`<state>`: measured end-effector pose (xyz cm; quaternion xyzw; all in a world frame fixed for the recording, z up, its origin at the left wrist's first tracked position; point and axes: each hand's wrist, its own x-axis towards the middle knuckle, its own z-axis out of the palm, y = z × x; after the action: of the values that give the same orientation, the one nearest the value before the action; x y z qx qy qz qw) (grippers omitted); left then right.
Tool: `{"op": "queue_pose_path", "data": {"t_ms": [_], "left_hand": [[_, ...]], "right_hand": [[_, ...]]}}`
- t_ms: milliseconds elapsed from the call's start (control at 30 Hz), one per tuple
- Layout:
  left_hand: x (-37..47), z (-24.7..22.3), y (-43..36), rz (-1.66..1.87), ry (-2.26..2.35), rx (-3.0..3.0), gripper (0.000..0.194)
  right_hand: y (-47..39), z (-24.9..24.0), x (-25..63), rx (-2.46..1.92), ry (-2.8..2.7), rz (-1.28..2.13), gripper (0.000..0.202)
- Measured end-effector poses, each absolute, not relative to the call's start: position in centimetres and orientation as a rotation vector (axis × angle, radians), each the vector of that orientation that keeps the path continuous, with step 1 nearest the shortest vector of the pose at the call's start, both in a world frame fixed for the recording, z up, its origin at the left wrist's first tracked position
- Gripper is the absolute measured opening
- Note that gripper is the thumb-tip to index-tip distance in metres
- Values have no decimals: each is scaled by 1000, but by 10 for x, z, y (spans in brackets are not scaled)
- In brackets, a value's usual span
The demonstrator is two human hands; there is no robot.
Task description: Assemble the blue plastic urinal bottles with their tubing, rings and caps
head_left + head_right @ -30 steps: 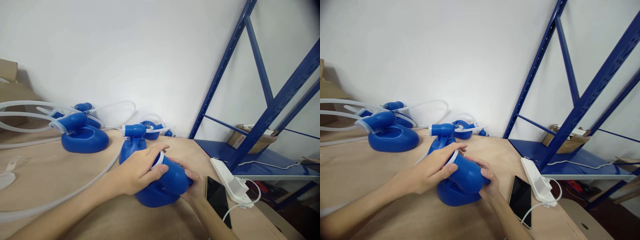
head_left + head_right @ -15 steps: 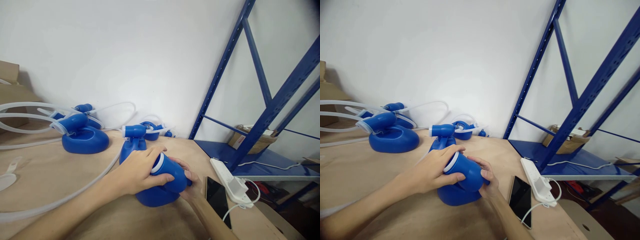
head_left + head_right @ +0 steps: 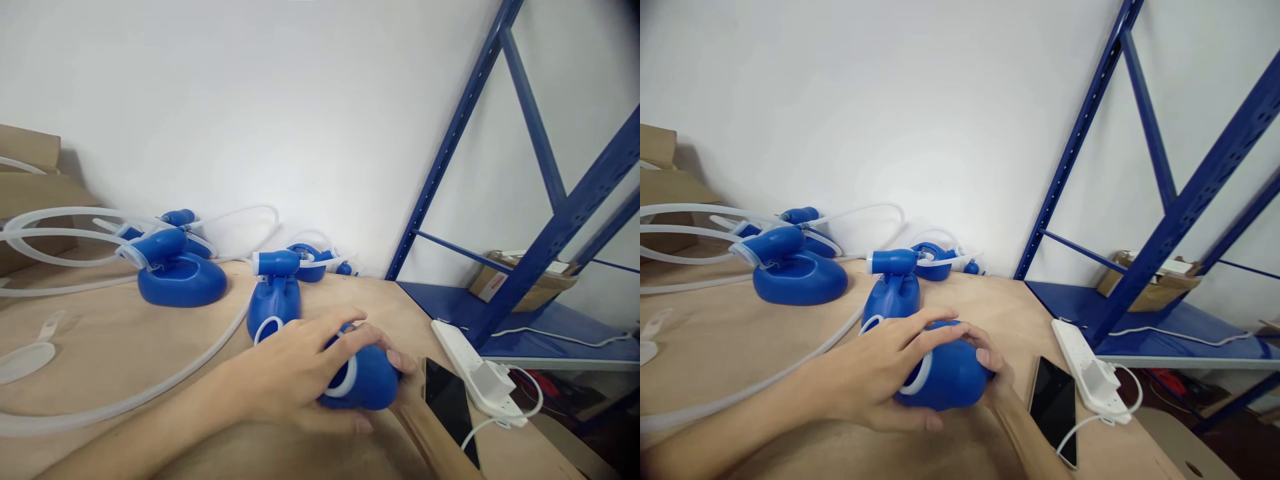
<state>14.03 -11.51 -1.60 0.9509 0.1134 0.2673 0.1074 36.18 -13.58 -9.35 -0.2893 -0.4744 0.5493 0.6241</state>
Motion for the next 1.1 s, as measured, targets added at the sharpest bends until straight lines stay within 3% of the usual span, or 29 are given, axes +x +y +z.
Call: {"op": "queue_pose_path", "data": {"t_ms": [167, 300, 400, 500, 700, 1100], "left_hand": [[127, -2, -99, 703, 539, 2797, 65], [113, 3, -82, 798, 593, 2626, 60], [110, 0, -69, 901, 595, 2439, 57], [110, -7, -55, 1006, 594, 2218, 57], [108, -26, -28, 1060, 579, 1956, 62], [100, -52, 5, 937, 554, 1729, 65]], "right_hand": [[-127, -77, 368, -637, -1223, 1201, 58], [-114, -82, 377, -740, -1294, 775, 58], [-103, -97, 385, -837, -1434, 535, 72], [-95, -112, 392, -891, -1554, 573, 88], [-91, -120, 396, -998, -1770, 637, 87], [-93, -122, 381, -1041, -1807, 647, 107]]}}
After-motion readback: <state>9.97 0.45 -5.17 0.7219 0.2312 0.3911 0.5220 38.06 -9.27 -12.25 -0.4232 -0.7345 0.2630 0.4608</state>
